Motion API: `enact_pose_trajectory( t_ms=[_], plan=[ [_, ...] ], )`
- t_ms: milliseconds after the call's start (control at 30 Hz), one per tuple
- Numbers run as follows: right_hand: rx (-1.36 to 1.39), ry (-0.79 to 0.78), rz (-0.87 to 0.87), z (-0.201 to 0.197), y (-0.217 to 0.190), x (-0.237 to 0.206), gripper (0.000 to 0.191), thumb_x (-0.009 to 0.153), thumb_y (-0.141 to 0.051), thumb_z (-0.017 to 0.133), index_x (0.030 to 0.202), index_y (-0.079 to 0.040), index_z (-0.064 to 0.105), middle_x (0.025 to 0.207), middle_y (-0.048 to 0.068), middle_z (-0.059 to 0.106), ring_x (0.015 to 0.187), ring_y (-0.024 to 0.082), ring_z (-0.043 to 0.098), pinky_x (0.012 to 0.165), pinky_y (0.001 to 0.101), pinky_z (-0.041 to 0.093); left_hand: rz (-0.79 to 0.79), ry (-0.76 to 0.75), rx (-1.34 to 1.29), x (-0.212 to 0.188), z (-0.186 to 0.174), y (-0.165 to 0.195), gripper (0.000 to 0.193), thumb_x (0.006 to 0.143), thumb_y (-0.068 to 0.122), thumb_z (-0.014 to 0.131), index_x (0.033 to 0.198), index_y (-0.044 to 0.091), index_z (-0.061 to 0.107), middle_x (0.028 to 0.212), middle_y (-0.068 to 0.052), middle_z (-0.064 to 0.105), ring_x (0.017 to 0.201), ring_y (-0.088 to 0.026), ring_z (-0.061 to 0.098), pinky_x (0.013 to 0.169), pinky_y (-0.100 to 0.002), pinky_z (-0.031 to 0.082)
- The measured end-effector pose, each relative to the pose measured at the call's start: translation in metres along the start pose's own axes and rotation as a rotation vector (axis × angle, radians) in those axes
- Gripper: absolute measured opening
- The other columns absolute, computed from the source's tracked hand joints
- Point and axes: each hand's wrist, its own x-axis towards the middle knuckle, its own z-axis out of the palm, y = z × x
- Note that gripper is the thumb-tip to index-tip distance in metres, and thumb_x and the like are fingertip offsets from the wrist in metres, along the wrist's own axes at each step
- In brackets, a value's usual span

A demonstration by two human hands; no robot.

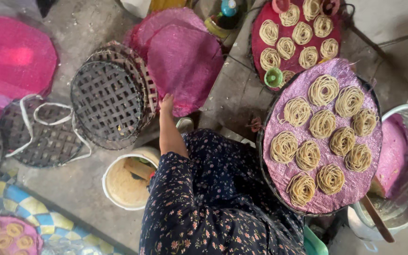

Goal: The person sits and uses a wooden hand press to extrude dough into noodle strands, coiling the strands into nests on a round tray. They scrape excess dough from the press with a stick, arrange the nests, and at one point cover the filled tray with a pink cloth.

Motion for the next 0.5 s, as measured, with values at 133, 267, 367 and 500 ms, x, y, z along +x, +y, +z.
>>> enact_pose_trajectory(
  t_ms=[133, 267, 367, 500],
  plan=[
    [0.015, 0.010, -0.011, 0.012, -0.001, -0.006, 0.067, 0.114, -0.064, 0.042, 0.141, -0.004, 0.052, 0.113, 0.011, 0.066, 0.096, 0.021, 0.063, 0.084, 0.0326, 0.053, -0.002, 0.043, 0.038, 0.016, 0.002, 0.008, 0.056, 0.098, 0.054, 0.051, 0.135, 0.013, 0.061, 0.145, -0.017, 0.050, 0.137, -0.036, 0.044, 0.108, -0.056, 0.037],
    [0.042, -0.018, -0.016, 0.015, 0.001, -0.019, 0.063, 0.115, -0.062, 0.042, 0.139, -0.004, 0.053, 0.111, 0.011, 0.066, 0.093, 0.021, 0.063, 0.080, 0.0313, 0.053, 0.375, 0.370, -0.131, 0.015, 0.003, 0.011, 0.037, 0.094, 0.039, 0.063, 0.109, 0.010, 0.079, 0.124, -0.015, 0.072, 0.123, -0.035, 0.061, 0.108, -0.046, 0.050],
    [0.090, -0.080, -0.042, 0.011, 0.013, -0.013, 0.061, 0.116, -0.060, 0.042, 0.137, -0.005, 0.054, 0.110, 0.011, 0.066, 0.092, 0.020, 0.063, 0.078, 0.0303, 0.053, 0.491, 0.605, -0.237, 0.000, -0.010, 0.026, 0.029, 0.084, 0.034, 0.077, 0.099, 0.010, 0.081, 0.110, -0.014, 0.074, 0.109, -0.030, 0.067, 0.097, -0.043, 0.054],
    [0.195, -0.139, -0.077, -0.017, 0.042, 0.007, 0.057, 0.117, -0.058, 0.042, 0.134, -0.005, 0.056, 0.108, 0.011, 0.066, 0.090, 0.020, 0.062, 0.075, 0.0290, 0.053, 0.464, 0.451, -0.216, -0.025, -0.030, 0.066, 0.020, 0.083, 0.021, 0.082, 0.096, 0.007, 0.076, 0.133, -0.012, 0.061, 0.111, -0.024, 0.068, 0.092, -0.036, 0.060]
  ],
)
